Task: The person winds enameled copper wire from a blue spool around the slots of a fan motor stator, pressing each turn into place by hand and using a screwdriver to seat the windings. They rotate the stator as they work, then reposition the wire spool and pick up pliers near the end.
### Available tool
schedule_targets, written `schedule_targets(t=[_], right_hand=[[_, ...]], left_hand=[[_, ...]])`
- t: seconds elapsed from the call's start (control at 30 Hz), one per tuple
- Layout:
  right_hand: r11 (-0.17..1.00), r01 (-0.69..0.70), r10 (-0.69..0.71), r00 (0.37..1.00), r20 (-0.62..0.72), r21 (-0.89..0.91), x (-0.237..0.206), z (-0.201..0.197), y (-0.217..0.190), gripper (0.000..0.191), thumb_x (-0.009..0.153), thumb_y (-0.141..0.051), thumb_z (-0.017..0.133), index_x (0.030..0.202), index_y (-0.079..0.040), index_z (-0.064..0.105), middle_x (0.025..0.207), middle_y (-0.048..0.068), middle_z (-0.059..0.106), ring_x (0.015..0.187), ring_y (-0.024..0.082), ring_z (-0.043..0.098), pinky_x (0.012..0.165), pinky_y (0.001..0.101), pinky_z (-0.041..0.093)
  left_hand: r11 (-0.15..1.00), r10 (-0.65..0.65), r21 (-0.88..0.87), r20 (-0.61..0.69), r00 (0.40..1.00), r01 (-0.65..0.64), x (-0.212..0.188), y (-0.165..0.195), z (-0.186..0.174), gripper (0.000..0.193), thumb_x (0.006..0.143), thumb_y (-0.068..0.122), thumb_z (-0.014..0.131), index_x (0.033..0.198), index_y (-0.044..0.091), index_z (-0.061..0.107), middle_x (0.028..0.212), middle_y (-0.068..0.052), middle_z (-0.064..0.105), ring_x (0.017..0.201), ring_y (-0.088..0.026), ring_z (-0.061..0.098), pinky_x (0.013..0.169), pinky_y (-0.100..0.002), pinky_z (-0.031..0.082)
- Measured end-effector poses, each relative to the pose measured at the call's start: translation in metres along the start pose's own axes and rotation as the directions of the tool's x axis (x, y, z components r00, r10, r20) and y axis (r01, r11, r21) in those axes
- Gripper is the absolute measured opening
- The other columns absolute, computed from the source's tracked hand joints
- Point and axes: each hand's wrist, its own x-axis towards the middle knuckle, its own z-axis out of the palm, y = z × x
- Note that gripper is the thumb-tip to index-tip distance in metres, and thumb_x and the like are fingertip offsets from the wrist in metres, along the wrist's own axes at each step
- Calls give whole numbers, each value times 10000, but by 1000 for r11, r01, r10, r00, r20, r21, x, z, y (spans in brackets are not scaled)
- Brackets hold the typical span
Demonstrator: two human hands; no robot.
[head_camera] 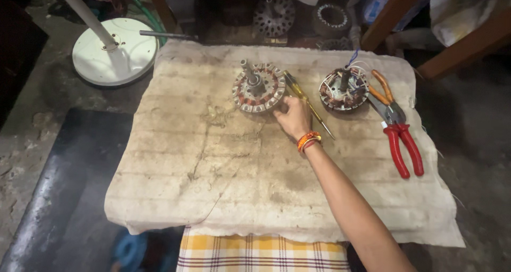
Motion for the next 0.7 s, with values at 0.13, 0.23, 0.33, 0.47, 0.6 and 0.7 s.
schedule_targets(t=[0.13,0.23,0.33,0.47,0.6,0.7], right_hand=[[1000,7,-7,1000,-14,9,1,0,1,180,712,-158,825,841,-59,747,591,104,645,511,228,617,522,390,462],[996,48,-44,998,-52,70,0,1,-1,178,700,-137,808,835,-50,731,629,83,670,529,219,637,521,378,482],[997,40,-37,998,-55,66,0,0,-3,171,706,-139,812,810,-38,721,629,94,670,548,223,647,532,379,485],[1000,11,-11,999,-32,17,0,-2,-7,168,726,-150,814,809,-39,719,635,110,669,562,235,651,562,376,490],[999,24,-23,999,-29,30,-1,-5,-9,188,717,-132,806,851,-35,719,661,120,667,585,255,645,557,393,477],[999,46,-45,997,-55,24,-2,-6,-10,208,699,-132,810,871,-46,731,676,107,680,589,249,648,558,385,484]], left_hand=[[989,106,-85,-118,987,-117,3,-1,-47,421,940,-15,636,1358,-2,678,1311,-190,681,1219,-300,660,1039,-409,505],[943,249,-151,-271,930,-297,9,23,-67,423,931,-42,641,1349,1,688,1294,-184,693,1203,-287,675,1028,-395,517],[806,439,-172,-467,768,-566,16,70,-70,428,921,-69,645,1339,3,699,1277,-178,705,1186,-274,691,1018,-382,529],[508,649,-65,-627,431,-859,4,111,-113,437,909,-104,651,1327,7,713,1255,-170,721,1165,-256,711,1004,-363,544],[166,792,83,-605,83,-983,20,184,-113,449,897,-140,657,1314,10,727,1233,-162,736,1143,-239,732,991,-345,560],[309,887,121,-395,240,-943,49,255,-71,569,843,-178,636,1329,85,774,1043,-183,702,896,-253,690,842,-342,556]])
